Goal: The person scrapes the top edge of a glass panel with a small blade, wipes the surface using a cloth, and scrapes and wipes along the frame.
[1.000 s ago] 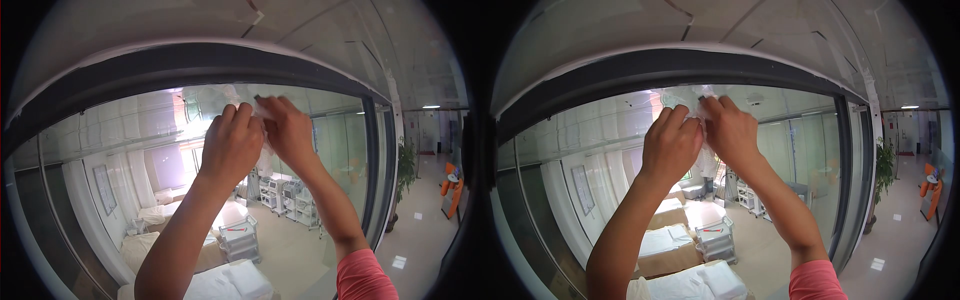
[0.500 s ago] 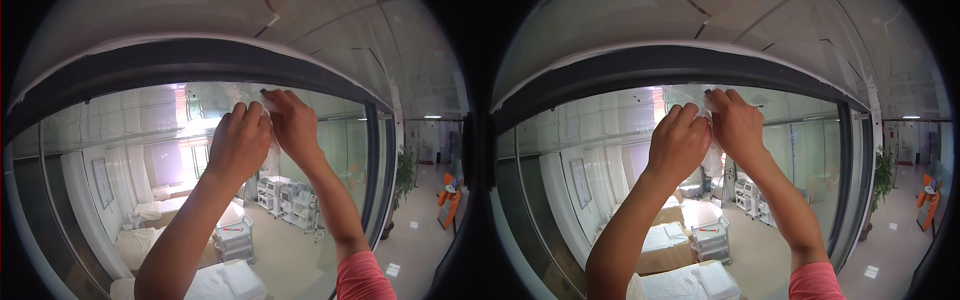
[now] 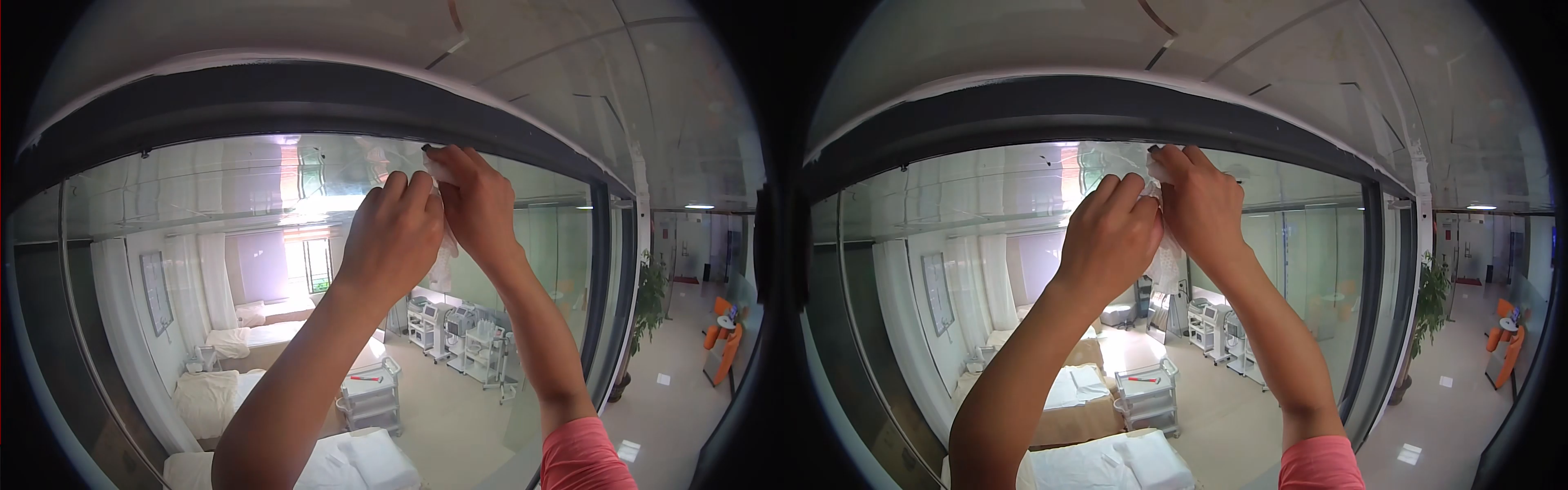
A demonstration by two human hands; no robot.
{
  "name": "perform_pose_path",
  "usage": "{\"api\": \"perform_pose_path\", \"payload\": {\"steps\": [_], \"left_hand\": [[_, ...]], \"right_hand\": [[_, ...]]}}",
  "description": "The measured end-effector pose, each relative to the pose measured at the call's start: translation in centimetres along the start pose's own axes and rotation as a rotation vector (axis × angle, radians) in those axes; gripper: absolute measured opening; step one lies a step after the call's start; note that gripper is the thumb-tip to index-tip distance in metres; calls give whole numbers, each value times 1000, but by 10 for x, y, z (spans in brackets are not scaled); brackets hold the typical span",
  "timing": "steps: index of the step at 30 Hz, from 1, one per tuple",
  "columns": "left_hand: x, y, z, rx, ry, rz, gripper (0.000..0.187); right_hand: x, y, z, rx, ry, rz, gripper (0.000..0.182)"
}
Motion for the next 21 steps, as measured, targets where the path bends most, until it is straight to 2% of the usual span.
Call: {"api": "perform_pose_path", "payload": {"steps": [21], "left_hand": [[2, 1, -3, -41, -15, -8, 8]], "right_hand": [[-5, 0, -1, -1, -2, 2, 28]]}}
Point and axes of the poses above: each hand's wrist, its own x-axis towards the middle knuckle, its own z-axis out of the palm, y = z × x, the point moved 9 cm from there along x, towards the middle knuckle, and after that the axes turned 13 degrees about -z, right-handed, at the moved point
